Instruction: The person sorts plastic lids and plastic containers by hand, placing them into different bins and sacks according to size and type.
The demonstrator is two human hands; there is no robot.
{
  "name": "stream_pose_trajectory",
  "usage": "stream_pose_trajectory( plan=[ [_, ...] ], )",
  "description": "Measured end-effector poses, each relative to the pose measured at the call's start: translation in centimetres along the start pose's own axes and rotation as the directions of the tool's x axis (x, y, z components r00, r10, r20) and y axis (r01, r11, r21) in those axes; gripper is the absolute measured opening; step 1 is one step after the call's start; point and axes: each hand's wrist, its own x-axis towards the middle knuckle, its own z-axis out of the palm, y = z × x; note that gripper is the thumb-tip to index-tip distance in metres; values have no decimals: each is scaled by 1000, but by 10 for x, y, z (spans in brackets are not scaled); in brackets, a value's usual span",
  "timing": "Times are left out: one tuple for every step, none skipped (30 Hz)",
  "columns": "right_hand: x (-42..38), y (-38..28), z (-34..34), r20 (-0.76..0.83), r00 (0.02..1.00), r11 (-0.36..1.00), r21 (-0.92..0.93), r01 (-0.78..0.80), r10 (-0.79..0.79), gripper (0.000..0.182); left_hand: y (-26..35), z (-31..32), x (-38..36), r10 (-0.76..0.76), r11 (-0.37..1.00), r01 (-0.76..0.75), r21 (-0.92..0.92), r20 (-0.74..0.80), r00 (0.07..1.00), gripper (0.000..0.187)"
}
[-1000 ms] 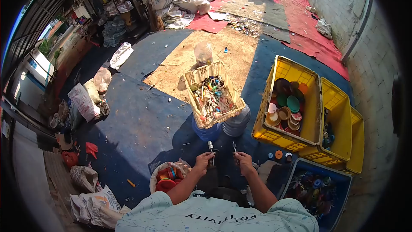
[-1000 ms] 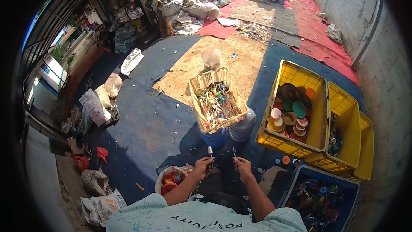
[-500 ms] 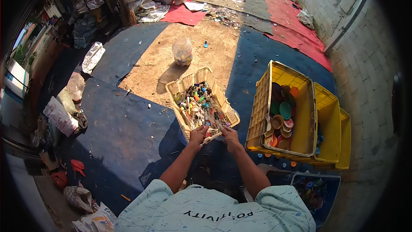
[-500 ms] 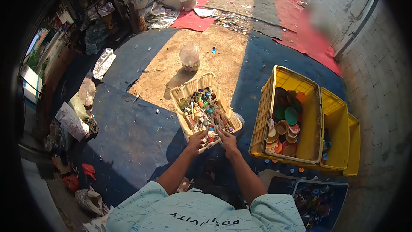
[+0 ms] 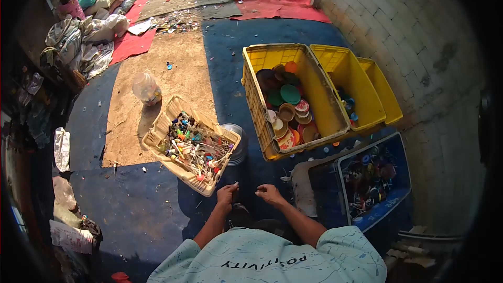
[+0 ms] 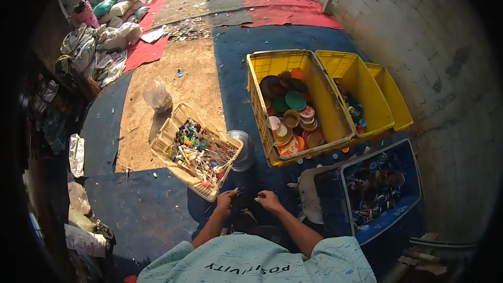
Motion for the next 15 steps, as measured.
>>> stream_pose_trajectory(
  plan=[
    [-11,15,-6,-55,998,1000,20,-17,18,45,-1,13,-3,-13,998,11,55,42,999,19],
    [-24,24,-15,-101,995,998,61,-7,13,45,-4,27,-3,-28,994,19,111,83,996,20],
    [-38,32,-25,-147,989,995,103,7,8,44,-10,41,-2,-6,985,-12,174,103,995,20],
    [-50,41,-34,-190,982,990,140,26,1,44,-11,57,-7,-8,981,-20,192,144,990,21],
    [-62,52,-41,-250,968,981,191,37,12,43,-17,68,-4,12,963,-67,262,207,978,21],
    [-78,60,-50,-312,950,967,249,56,25,43,-22,79,-1,31,940,-119,319,269,963,21],
    [-100,64,-60,-367,930,951,297,81,36,42,-25,96,-4,34,921,-147,361,300,953,21],
    [-118,74,-68,-415,909,935,338,111,42,42,-27,116,-13,41,901,-176,395,327,944,22],
    [-129,95,-70,-456,889,890,416,185,28,39,-28,138,-30,25,899,-177,401,356,934,21],
    [-147,111,-74,-485,874,865,453,215,38,38,-38,155,-32,43,912,-202,356,409,912,21],
    [-168,127,-79,-511,859,839,486,245,45,37,-50,170,-32,62,926,-222,306,457,887,21],
    [-188,146,-83,-534,844,813,513,274,52,37,-67,188,-38,83,939,-235,250,501,862,22],
    [-205,171,-83,-575,818,769,529,359,13,38,-85,209,-56,87,934,-244,261,496,864,22],
    [-226,196,-84,-585,811,745,554,371,32,38,-101,229,-76,93,930,-251,270,488,868,23],
    [-258,211,-92,-591,805,724,575,381,46,37,-118,251,-95,102,927,-258,273,479,872,23]
  ],
)
